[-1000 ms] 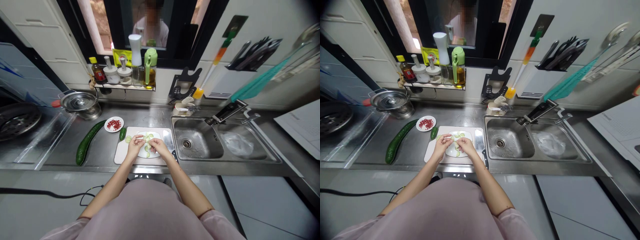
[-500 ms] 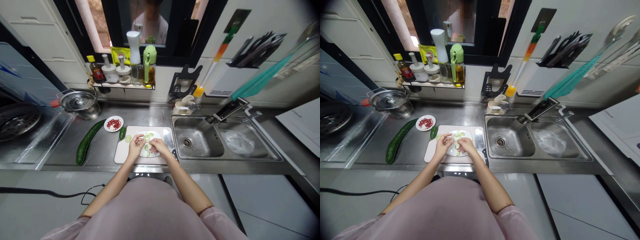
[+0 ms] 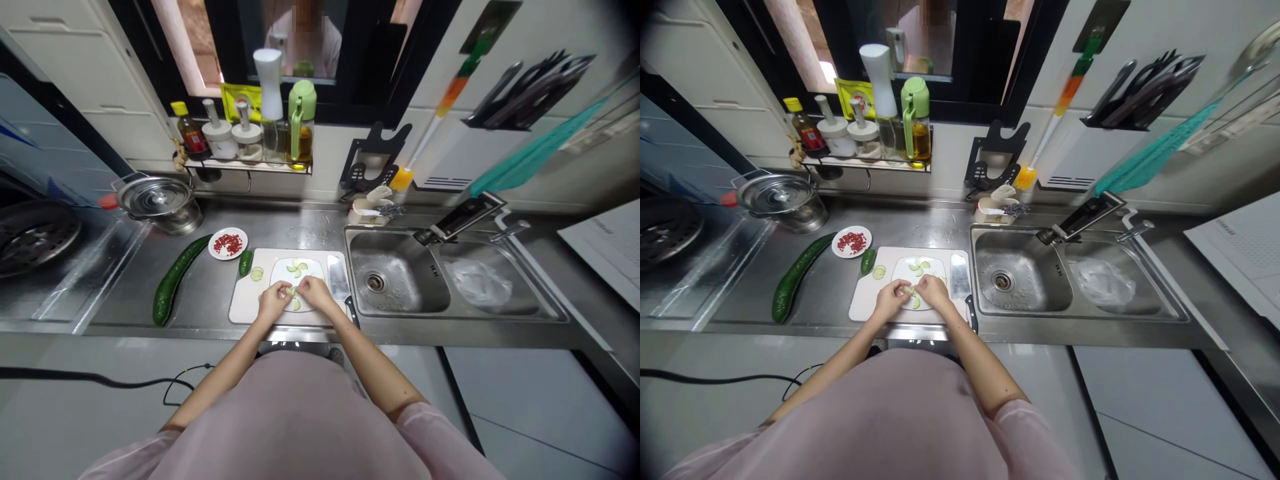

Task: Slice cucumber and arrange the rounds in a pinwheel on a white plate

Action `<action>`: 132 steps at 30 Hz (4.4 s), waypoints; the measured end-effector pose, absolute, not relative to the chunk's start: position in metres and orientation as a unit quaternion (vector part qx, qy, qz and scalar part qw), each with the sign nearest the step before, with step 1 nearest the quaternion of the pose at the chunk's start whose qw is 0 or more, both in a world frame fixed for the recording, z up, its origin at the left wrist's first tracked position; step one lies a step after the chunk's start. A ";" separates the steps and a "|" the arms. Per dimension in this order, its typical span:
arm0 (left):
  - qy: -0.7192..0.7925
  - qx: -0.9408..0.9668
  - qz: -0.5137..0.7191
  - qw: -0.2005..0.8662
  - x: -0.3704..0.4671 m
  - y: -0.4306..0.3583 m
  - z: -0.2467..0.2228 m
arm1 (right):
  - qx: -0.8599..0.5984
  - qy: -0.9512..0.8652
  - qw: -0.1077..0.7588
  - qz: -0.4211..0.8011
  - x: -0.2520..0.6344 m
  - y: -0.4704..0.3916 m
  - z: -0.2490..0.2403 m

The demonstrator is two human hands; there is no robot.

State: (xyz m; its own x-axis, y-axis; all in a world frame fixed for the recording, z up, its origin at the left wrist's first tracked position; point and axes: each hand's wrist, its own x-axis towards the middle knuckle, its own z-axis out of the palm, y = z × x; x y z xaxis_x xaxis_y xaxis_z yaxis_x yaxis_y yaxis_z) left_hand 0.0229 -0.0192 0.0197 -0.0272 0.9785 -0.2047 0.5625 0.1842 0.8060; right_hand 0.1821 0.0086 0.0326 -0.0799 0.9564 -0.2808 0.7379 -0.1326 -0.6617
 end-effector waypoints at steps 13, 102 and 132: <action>0.688 0.637 0.125 0.324 0.030 -0.024 0.020 | -0.672 -0.674 0.018 0.305 0.176 0.004 0.028; 0.693 0.670 0.082 0.254 0.040 -0.015 0.006 | -0.724 -0.641 0.117 0.227 0.225 -0.035 0.026; 0.847 0.436 0.255 0.166 -0.024 -0.012 0.003 | -0.693 -0.587 0.374 0.188 0.257 -0.047 0.012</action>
